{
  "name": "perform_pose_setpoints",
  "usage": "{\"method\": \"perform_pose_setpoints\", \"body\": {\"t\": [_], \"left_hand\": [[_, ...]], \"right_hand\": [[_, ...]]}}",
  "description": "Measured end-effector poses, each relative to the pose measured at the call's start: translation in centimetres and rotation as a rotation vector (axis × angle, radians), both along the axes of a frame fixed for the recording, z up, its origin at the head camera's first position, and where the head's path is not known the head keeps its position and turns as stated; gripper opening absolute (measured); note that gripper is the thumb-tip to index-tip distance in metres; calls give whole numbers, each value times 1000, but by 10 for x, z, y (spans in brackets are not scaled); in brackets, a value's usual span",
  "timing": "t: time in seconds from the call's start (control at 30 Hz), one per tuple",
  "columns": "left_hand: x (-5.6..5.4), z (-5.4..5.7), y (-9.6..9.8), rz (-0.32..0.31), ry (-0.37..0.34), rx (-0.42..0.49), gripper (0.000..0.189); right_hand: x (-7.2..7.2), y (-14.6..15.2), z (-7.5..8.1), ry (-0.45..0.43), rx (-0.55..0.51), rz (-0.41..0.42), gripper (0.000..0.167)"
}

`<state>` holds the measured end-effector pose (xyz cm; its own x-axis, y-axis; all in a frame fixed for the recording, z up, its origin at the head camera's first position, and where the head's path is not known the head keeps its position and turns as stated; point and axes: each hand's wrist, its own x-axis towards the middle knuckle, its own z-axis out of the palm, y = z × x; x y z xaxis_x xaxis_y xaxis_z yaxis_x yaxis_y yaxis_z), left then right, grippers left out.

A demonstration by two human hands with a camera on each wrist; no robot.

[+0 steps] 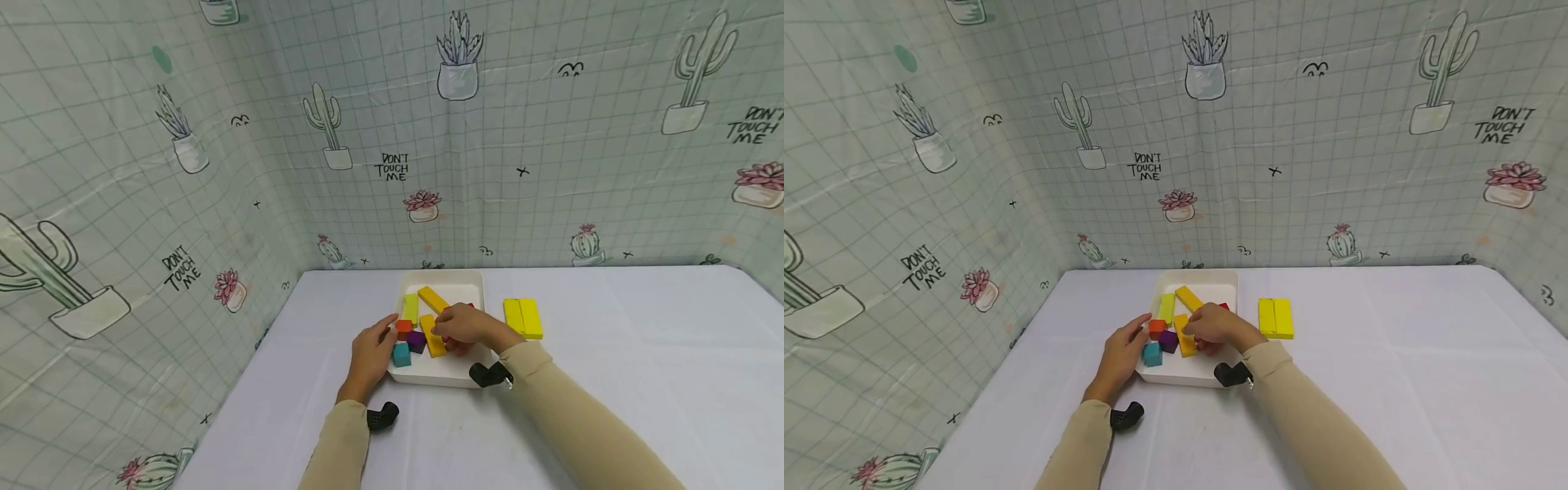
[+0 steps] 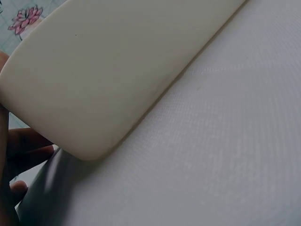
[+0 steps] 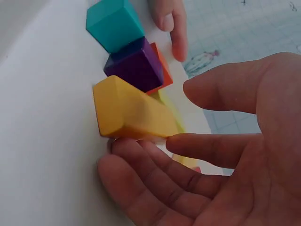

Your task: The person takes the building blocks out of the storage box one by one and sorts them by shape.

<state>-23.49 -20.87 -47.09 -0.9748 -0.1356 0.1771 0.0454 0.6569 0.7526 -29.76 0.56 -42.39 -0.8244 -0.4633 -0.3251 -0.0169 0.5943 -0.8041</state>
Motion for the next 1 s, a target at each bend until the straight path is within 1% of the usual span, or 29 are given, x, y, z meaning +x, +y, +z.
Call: {"method": "perform_pose_setpoints", "body": {"t": [0.07,0.17,0.27,0.4,0.63,0.8,1.0], "left_hand": [[0,0,0,6,-11,3,39],[-1,-1,-1,12,-13,0,39],[-1,-2,-1,12,-15,2,39],[0,-2,-1,7,0,-2,38],[-1,1,2,17,-20,2,39],[-1,2,2,26,-24,0,39],[0,0,2,26,-32,3,39]], "right_hand": [[1,-1,-1,-25,-38,-5,41],[1,-3,-2,-42,-64,-6,40],[1,-5,-3,-32,-47,7,37],[0,-7,-3,-28,-19,30,34],[0,-9,-2,-46,-46,47,31],[1,-9,-2,-49,-56,52,36],[2,-11,-3,-49,-40,64,39]]}}
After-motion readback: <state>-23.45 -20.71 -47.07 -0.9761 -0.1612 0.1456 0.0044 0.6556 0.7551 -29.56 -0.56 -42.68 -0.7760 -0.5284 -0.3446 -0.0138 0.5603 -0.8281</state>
